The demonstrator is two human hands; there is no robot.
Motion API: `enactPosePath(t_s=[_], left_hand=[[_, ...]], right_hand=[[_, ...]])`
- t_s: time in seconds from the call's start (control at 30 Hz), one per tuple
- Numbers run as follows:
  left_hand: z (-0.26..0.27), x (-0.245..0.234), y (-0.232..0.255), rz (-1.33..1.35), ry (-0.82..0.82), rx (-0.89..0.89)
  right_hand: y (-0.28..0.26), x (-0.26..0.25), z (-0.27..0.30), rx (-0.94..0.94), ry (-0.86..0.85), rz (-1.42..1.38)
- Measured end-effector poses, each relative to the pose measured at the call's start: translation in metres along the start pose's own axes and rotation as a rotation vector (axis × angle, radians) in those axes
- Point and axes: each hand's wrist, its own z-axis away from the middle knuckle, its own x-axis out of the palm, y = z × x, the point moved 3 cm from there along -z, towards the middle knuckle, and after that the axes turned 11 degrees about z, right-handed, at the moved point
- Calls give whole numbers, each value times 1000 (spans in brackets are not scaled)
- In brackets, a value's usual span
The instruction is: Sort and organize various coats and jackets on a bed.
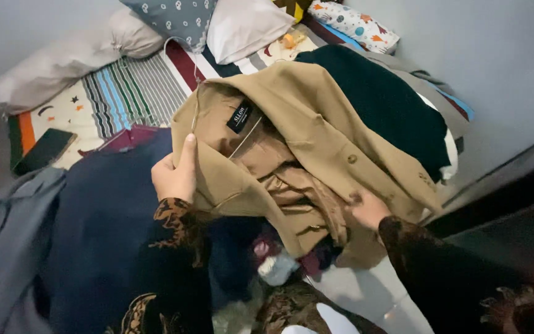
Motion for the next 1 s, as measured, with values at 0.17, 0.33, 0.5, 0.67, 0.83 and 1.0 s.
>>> enactPosePath(t_s=[0.17,0.33,0.5,0.67,0.83,1.0], left_hand=[[70,-29,20,27,32,33],[136,-56,44,-45,43,5],[190,-75,65,-214,-35,-2],[232,-98,83,-283,-181,41],[277,-150,90,-295,-267,82],[313,-225,85,-462,-204,216]], right_hand=[[-54,-54,65,-108,133,-13],[-102,-97,119,-239,259,-35],[-174,-145,191,-449,447,185],[-240,-174,261,-729,744,317],[-259,-152,308,-777,489,395],[-276,-107,399,-613,394,364]])
